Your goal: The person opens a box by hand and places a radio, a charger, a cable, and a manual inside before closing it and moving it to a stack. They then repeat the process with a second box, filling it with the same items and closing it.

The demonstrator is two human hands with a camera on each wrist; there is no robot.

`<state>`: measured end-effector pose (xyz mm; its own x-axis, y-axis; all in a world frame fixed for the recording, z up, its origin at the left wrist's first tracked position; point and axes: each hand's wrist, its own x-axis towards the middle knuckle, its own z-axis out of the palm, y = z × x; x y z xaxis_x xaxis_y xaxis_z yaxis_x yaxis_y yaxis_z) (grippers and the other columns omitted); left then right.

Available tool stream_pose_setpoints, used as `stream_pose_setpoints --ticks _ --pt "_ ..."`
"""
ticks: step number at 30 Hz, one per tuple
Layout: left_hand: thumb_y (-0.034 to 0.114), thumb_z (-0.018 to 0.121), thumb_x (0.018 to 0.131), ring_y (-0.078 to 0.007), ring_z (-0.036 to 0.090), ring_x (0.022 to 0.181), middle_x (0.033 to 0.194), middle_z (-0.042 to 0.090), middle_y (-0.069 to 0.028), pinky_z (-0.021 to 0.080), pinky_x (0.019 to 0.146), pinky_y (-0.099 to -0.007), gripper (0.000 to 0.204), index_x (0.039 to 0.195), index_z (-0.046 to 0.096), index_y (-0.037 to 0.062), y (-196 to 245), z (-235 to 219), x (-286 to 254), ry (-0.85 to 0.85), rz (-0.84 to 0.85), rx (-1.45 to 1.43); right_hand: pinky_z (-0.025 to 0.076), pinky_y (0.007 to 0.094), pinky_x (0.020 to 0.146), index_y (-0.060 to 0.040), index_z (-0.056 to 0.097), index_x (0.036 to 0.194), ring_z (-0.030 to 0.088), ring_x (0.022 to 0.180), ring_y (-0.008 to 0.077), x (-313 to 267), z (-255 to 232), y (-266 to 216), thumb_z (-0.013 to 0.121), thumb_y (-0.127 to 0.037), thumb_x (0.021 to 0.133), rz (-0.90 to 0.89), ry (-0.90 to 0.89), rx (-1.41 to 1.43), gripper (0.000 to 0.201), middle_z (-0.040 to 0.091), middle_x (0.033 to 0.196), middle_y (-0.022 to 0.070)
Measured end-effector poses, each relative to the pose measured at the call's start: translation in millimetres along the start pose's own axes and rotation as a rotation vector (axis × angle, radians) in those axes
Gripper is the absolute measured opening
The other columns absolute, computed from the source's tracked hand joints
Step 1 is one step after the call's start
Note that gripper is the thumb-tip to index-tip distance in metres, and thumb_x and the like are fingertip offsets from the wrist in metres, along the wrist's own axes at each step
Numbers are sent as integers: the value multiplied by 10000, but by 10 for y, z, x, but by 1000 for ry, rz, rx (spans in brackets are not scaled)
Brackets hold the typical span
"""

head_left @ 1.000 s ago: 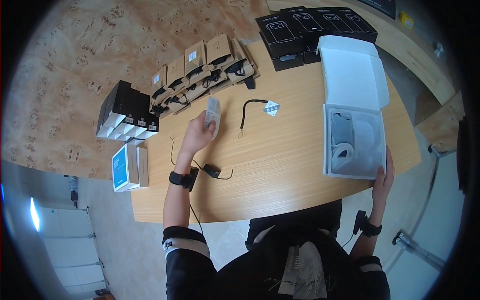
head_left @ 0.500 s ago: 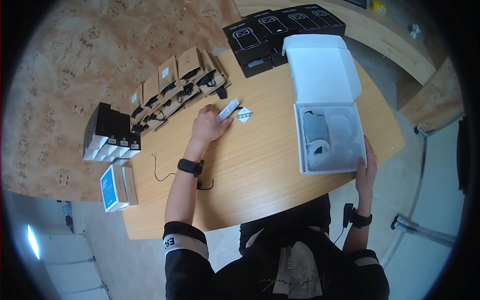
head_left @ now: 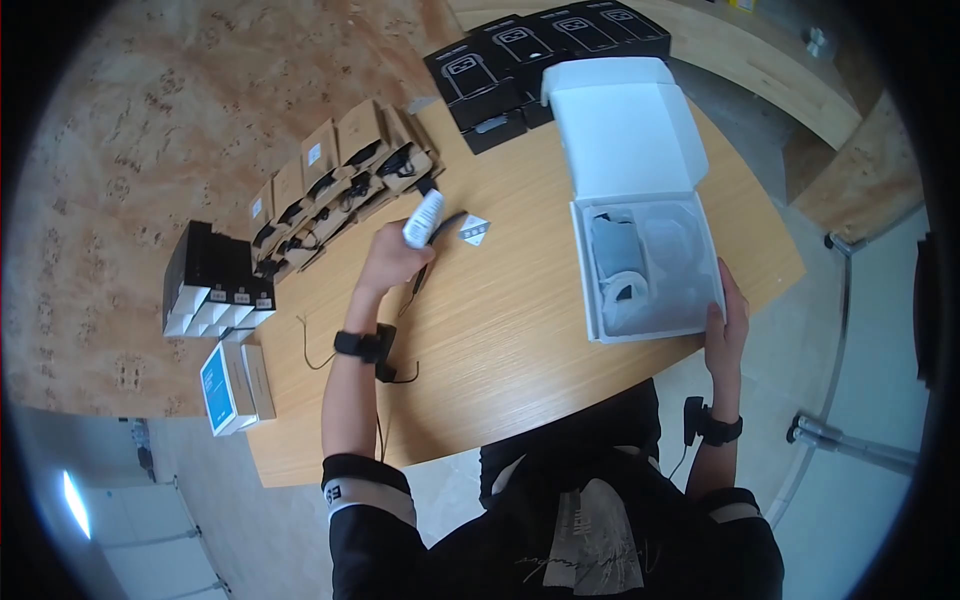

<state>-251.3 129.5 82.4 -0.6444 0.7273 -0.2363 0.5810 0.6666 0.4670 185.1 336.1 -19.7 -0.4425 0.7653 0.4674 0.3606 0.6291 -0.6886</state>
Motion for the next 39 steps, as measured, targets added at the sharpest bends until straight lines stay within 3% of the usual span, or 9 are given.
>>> stream_pose_setpoints --ticks 3,13,18,20,26,27,29,33,39 --pt "43 678 820 -106 618 690 794 665 -23 513 626 -299 233 1042 669 -26 538 2 -333 158 361 -382 394 418 1029 -40 535 1398 584 1136 373 -8 -53 -58 498 -176 917 -25 26 -41 501 631 1266 205" --pt "66 720 842 -274 692 847 968 693 -161 543 749 -351 282 1106 650 -8 2041 1171 -725 -68 831 -593 422 435 973 -49 561 1369 611 1039 368 35 -44 -114 526 -135 858 -23 20 1 519 663 1117 187" --pt "143 764 841 -305 714 900 980 711 -179 548 788 -347 365 1148 627 0 2011 1279 -657 -101 964 -259 431 417 951 -42 577 1347 631 990 336 49 -72 -201 546 -71 808 0 26 25 541 671 1071 177" --pt "174 777 837 -329 711 905 990 709 -189 550 783 -360 428 1192 599 15 2036 1111 -727 -206 640 -424 419 415 984 -36 552 1383 603 1070 351 26 -73 -198 528 -33 802 11 8 -6 581 657 1156 192" --pt "187 787 830 -339 692 907 982 700 -159 545 764 -367 416 1186 614 59 2155 938 -818 -439 618 -160 402 408 1010 -33 538 1399 594 1107 337 11 -80 -179 531 -48 827 36 -18 4 572 654 1171 183" --pt "187 787 830 -339 692 907 982 700 -159 545 764 -367 416 1186 614 59 2138 1012 -806 -433 617 -157 402 408 1010 -33 538 1399 594 1107 337 23 -73 -185 531 -48 827 31 -17 9 572 654 1171 183" --pt "164 773 816 -320 663 907 964 676 -114 535 746 -391 338 1117 654 67 2099 1180 -811 81 1134 -32 428 412 993 -13 532 1389 592 1122 350 4 -82 -201 542 6 846 -9 18 -3 544 643 1186 183" --pt "120 731 824 -298 624 881 919 639 -88 516 741 -416 169 977 696 56 1952 1320 -823 36 1062 18 461 403 963 -11 629 1264 578 1168 346 47 -30 -295 611 62 837 107 161 485 434 627 1215 175" --pt "66 697 815 -272 624 871 840 630 -90 500 757 -391 112 925 713 49 1885 1432 -778 45 1104 95 492 378 903 -21 745 933 614 1010 320 230 -230 -449 762 24 770 -175 55 -6 171 626 1213 125"
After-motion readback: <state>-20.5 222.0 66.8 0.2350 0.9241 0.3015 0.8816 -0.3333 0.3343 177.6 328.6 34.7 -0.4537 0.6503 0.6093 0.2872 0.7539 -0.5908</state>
